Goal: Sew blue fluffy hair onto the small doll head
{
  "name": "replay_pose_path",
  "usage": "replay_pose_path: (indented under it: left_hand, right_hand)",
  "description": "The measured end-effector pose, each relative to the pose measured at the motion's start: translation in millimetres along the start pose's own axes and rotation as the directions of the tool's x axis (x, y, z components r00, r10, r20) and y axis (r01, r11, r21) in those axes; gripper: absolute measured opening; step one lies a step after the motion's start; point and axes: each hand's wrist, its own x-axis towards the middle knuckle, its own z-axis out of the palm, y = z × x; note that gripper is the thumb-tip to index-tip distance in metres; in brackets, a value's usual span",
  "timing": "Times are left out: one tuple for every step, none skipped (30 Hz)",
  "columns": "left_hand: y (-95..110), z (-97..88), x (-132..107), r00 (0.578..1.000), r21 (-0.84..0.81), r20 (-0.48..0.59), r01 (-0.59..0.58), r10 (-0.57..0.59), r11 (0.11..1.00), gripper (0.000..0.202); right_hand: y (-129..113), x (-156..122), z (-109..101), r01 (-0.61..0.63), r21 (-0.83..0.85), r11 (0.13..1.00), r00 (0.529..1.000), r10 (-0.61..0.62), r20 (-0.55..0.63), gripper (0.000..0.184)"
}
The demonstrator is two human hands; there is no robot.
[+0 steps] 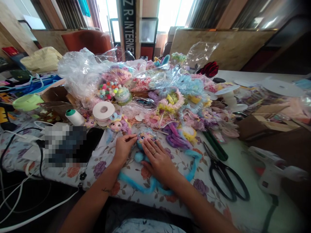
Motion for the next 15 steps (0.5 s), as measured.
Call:
replay_pose_path:
  left_hand:
    - [-1,0.7,1,1.0,-0.009,0.0,0.012,-0.012,1.0,0.029]
    - [-2,1.1,2,1.0,-0.007,0.0,0.015,-0.015,1.0,0.028]
    - [-2,1.3,2,1.0,-0.003,-0.001,0.014,-0.014,1.0,0.029]
    - [-3,1.1,2,1.0,0.006,0.006,0.016,-0.016,1.0,0.029]
    - [-3,0.7,2,1.0,0.033,0.024,0.014,-0.015,0.999,0.03]
    - [-2,0.2,2,0.999,0.093,0.052,-0.003,-0.002,0.996,0.032]
    - [-1,-0.3,2,0.996,0.175,0.086,-0.034,0.019,0.984,0.032]
    - [0,-0.6,2,0.992,0.256,0.12,-0.073,0.043,0.964,0.033]
    - [2,-0.7,2,0.986,0.34,0.153,-0.117,0.068,0.933,0.035]
    - [5,-0.3,1,0.979,0.427,0.184,-0.163,0.091,0.89,0.038]
    - [7,0.5,0,0.972,0.5,0.209,-0.199,0.105,0.843,0.04]
    - [10,1.7,-1,0.967,0.559,0.232,-0.223,0.108,0.799,0.043]
    - [13,3.3,-2,0.963,0.611,0.25,-0.237,0.1,0.756,0.044]
    - [15,5.0,-4,0.96,0.664,0.264,-0.248,0.088,0.706,0.044]
    - [17,6.8,-5,0.96,0.708,0.269,-0.249,0.074,0.66,0.044]
  right_hand:
    - [0,0,0,0.0,-0.003,1.0,1.0,0.0,-0.002,0.052]
    - [0,0,1,-0.001,-0.007,1.0,1.0,0.001,-0.005,0.051]
    - [1,-1,1,-0.002,-0.013,1.0,1.0,0.002,-0.007,0.051]
    - [1,-1,2,-0.002,-0.016,1.0,1.0,0.002,-0.01,0.05]
    - [1,-1,2,-0.002,-0.018,1.0,1.0,0.002,-0.014,0.05]
    - [1,-1,2,-0.002,-0.017,1.0,1.0,0.001,-0.018,0.049]
    - [1,-1,3,0.0,-0.016,1.0,1.0,0.0,-0.021,0.049]
    - [1,-1,3,0.002,-0.015,1.0,1.0,-0.002,-0.024,0.049]
    - [1,-1,3,0.004,-0.016,1.0,1.0,-0.005,-0.026,0.049]
    - [1,-1,4,0.007,-0.017,1.0,1.0,-0.008,-0.029,0.049]
    - [1,-1,4,0.011,-0.02,1.0,0.999,-0.011,-0.032,0.049]
    - [2,-1,5,0.015,-0.022,1.0,0.999,-0.015,-0.038,0.049]
    - [2,-1,5,0.017,-0.024,1.0,0.999,-0.018,-0.044,0.049]
    - [2,-1,6,0.019,-0.025,0.999,0.999,-0.02,-0.049,0.048]
    - [3,-1,6,0.02,-0.026,0.999,0.998,-0.021,-0.052,0.048]
